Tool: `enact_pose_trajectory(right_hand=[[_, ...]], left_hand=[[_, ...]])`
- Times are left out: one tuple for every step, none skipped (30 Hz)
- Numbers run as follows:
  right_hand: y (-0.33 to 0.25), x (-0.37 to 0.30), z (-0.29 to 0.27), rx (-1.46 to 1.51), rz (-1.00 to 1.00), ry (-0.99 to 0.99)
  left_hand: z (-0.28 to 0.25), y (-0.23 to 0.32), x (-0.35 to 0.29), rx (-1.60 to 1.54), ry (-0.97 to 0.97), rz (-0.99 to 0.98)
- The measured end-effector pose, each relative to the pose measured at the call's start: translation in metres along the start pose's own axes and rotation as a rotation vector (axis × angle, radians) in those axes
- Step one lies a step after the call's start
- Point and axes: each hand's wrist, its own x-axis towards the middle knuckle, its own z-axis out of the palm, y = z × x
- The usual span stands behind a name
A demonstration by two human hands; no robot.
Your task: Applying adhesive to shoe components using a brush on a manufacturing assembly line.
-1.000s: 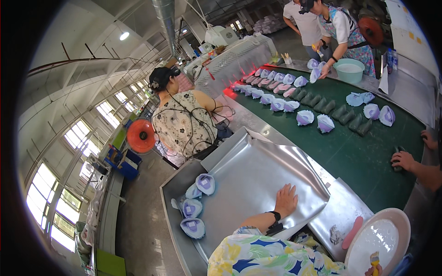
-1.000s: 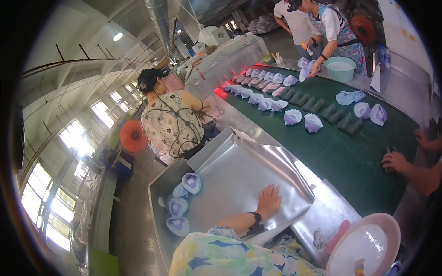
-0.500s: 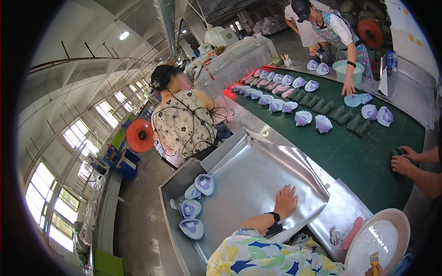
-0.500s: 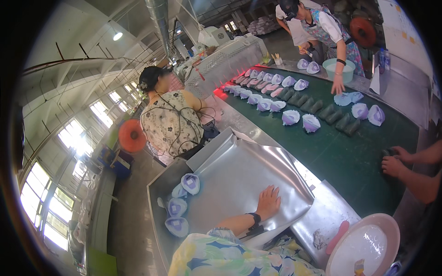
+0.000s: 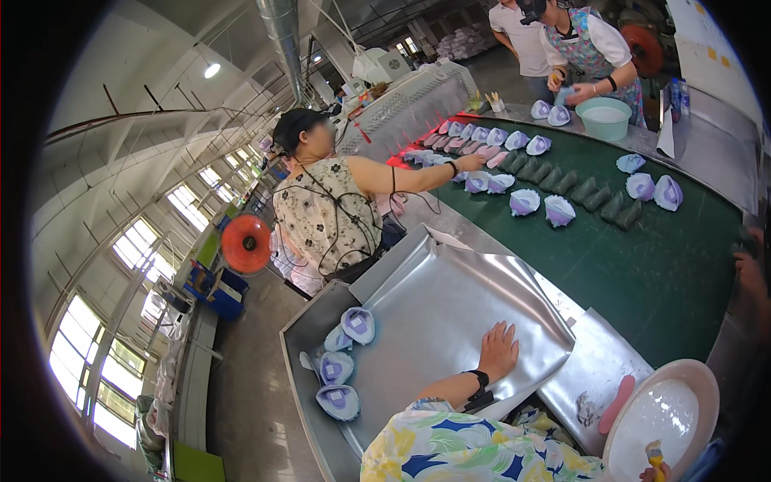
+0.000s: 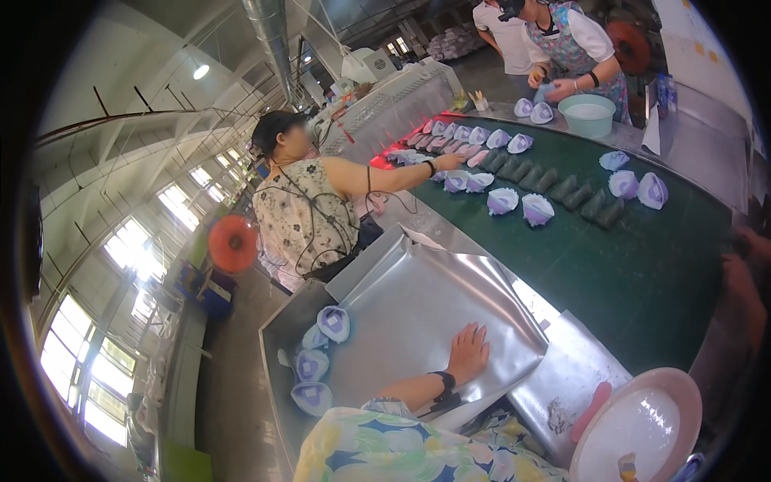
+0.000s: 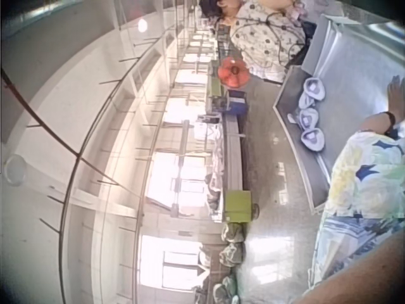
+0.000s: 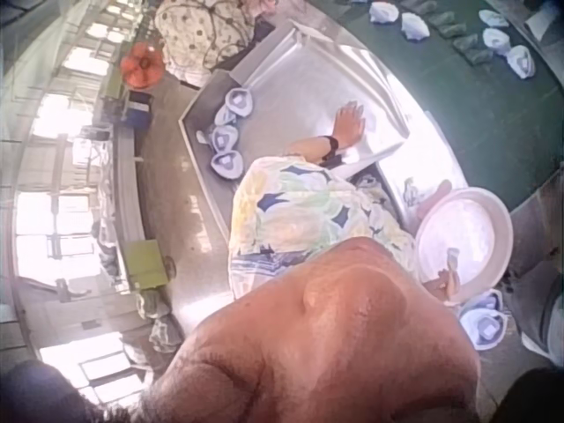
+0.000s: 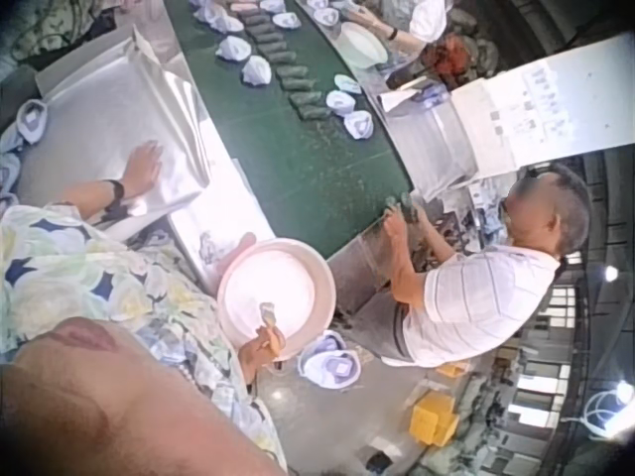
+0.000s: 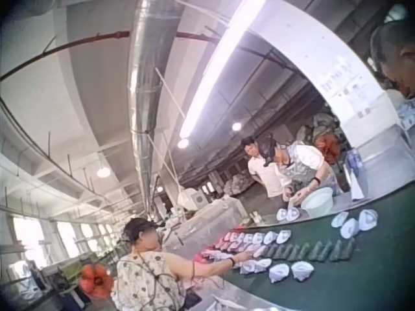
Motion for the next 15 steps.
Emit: enact_pose_trajectory(right_hand=[[-0.001,-0.001,0.001,-0.006,0.006,-0.007],[-0.001,-0.001,0.002,-0.011,0.014,-0.015],[-0.001,0.0,0.004,-0.011,0.016,-0.02],[0.0,0.001,0.008,-0.011,0.019,-0.026],[0.0,0.002,0.011,-0.01,0.024,-0.033],[0.001,0.0,0.009,-0.016,0.032,-0.043],[0.002,-0.002,0.007,-0.022,0.041,-0.053],[0.003,-0.004,0.006,-0.027,0.049,-0.063],[0.003,-0.003,0.007,-0.033,0.055,-0.071],[0.003,-0.002,0.008,-0.038,0.06,-0.078],[0.004,-0.001,0.009,-0.044,0.064,-0.085],[0.003,0.0,0.01,-0.05,0.069,-0.095],[0.003,0.001,0.01,-0.056,0.071,-0.104],[0.003,0.003,0.011,-0.063,0.072,-0.113],[0.003,0.007,0.013,-0.064,0.067,-0.122]], left_hand=[[0.0,0.001,0.0,0.0,-0.004,0.002],[0.0,0.001,0.0,0.002,-0.014,-0.001],[0.001,0.0,0.001,0.005,-0.016,-0.004],[0.001,-0.001,0.003,0.01,-0.015,-0.003],[0.002,-0.002,0.003,0.019,-0.006,0.0],[0.001,0.001,-0.001,0.024,-0.005,0.003],[0.001,0.002,-0.002,0.026,-0.012,0.003],[0.0,0.004,-0.002,0.013,-0.011,0.007],[0.001,0.004,0.002,-0.001,-0.007,0.011],[0.001,0.005,0.004,-0.001,-0.01,0.012],[0.001,0.005,0.006,0.01,0.004,0.014],[0.001,0.005,0.005,0.022,0.016,0.014],[0.001,0.004,0.004,0.021,0.014,0.011],[0.0,0.004,0.004,0.018,0.011,0.005],[0.0,0.003,0.004,0.019,0.014,-0.002]])
